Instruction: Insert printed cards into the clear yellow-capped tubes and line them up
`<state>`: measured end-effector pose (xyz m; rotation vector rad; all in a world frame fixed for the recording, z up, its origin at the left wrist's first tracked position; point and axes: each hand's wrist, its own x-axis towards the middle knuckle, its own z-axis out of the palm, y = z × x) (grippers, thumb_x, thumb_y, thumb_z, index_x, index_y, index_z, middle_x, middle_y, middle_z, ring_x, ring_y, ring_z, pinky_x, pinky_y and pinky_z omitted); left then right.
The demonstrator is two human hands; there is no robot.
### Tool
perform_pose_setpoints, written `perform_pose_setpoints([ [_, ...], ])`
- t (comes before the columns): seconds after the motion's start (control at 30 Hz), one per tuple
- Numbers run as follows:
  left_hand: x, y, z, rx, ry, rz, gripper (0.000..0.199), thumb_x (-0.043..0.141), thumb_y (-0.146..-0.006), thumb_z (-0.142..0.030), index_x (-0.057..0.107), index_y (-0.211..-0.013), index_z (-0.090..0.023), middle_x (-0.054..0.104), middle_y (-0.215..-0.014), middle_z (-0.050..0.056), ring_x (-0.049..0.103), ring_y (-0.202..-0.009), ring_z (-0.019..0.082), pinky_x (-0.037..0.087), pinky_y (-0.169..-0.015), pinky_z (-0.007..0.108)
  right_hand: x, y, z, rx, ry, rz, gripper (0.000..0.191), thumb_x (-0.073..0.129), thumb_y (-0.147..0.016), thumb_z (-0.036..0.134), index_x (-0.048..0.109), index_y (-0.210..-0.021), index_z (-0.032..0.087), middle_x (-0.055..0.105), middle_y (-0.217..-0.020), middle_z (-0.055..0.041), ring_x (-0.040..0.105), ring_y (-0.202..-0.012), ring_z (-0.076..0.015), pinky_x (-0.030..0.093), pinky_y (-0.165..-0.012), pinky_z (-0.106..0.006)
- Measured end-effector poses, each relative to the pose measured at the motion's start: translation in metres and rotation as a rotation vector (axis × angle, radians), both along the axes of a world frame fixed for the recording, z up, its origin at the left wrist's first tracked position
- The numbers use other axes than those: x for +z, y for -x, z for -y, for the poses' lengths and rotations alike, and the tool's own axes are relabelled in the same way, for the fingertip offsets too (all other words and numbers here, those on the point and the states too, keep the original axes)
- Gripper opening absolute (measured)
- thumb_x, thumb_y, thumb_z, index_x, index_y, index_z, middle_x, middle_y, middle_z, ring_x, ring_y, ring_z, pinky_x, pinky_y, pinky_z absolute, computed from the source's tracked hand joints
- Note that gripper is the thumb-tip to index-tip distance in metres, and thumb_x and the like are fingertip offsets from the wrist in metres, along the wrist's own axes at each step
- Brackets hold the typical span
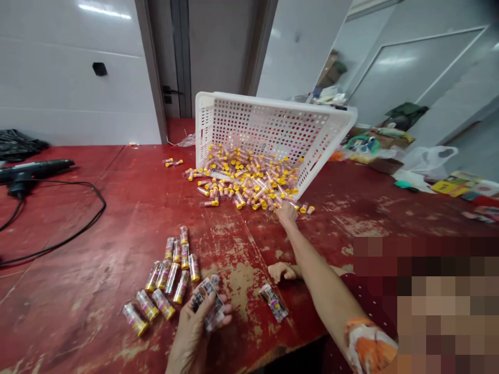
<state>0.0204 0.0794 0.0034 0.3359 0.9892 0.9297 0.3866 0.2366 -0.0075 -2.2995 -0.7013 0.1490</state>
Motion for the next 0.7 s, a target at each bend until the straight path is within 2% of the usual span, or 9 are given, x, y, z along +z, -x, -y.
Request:
perform_pose_setpoints([
  [0.1,0.003,0.0,-0.007,0.012,-0.004,0.026,0.036,0.083,-0.058,-0.023,0.066,-0.086,-0.009,0.072,-0.073,0.011,0.071,-0.071,0.029,0.061,-0.062,0.038,0.008,0.011,0.012,-0.064,-0.14,-0.089,0.032,0.057,-0.091,0.034,0.055,-0.117,0.016,0.055,-0.122,-0.009,0.055,-0.109,-0.0228,0.048,-0.092,-0.045],
  [0.2,0.003,0.001,-0.011,0.029,-0.035,0.02,0.038,0.084,-0.057,-0.02,0.066,-0.089,-0.01,0.072,-0.073,0.01,0.071,-0.073,0.028,0.061,-0.065,0.037,0.03,0.024,0.027,-0.08,-0.337,-0.199,0.032,0.056,-0.092,0.036,0.055,-0.116,0.016,0.056,-0.118,-0.0085,0.058,-0.101,-0.02,0.051,-0.085,-0.04],
  [0.3,0.006,0.001,-0.016,0.053,-0.09,0.011,0.049,0.086,-0.053,-0.016,0.065,-0.097,-0.012,0.073,-0.079,0.008,0.071,-0.072,0.025,0.061,-0.066,0.035,0.053,0.05,0.046,0.03,-0.518,-0.366,0.027,0.049,-0.093,0.036,0.056,-0.109,0.015,0.059,-0.099,-0.0052,0.057,-0.076,-0.0124,0.05,-0.063,-0.026],
  [0.4,0.014,0.0,-0.016,0.076,-0.156,0.058,0.059,0.087,-0.05,-0.013,0.063,-0.104,-0.016,0.073,-0.086,0.006,0.071,-0.073,0.022,0.06,-0.067,0.034,0.065,0.097,0.077,0.244,-0.606,-0.584,0.022,0.044,-0.087,0.034,0.058,-0.091,0.017,0.055,-0.078,-0.0008,0.046,-0.056,-0.008,0.038,-0.045,-0.018],
  [0.53,0.025,0.003,-0.002,0.115,-0.204,0.13,0.063,0.088,-0.047,-0.013,0.063,-0.105,-0.016,0.072,-0.091,0.006,0.069,-0.076,0.021,0.058,-0.071,0.035,0.06,0.175,0.144,0.529,-0.537,-0.902,0.024,0.057,-0.074,0.04,0.053,-0.066,0.017,0.041,-0.056,0.0036,0.031,-0.044,-0.0062,0.025,-0.036,-0.017],
  [0.6,0.026,0.007,0.01,0.129,-0.21,0.133,0.059,0.088,-0.045,-0.015,0.065,-0.1,-0.014,0.072,-0.091,0.007,0.069,-0.077,0.022,0.056,-0.074,0.035,0.054,0.206,0.179,0.628,-0.452,-1.01,0.027,0.067,-0.069,0.04,0.055,-0.065,0.016,0.042,-0.053,0.0043,0.029,-0.042,-0.0045,0.024,-0.037,-0.016],
  [0.7,0.025,0.013,0.031,0.093,-0.218,0.111,0.049,0.088,-0.047,-0.018,0.068,-0.092,-0.011,0.072,-0.091,0.009,0.067,-0.077,0.02,0.053,-0.075,0.032,0.044,0.237,0.221,0.712,-0.296,-1.055,0.031,0.08,-0.06,0.037,0.064,-0.075,0.015,0.051,-0.055,0.0035,0.036,-0.042,-0.0036,0.028,-0.039,-0.015],
])
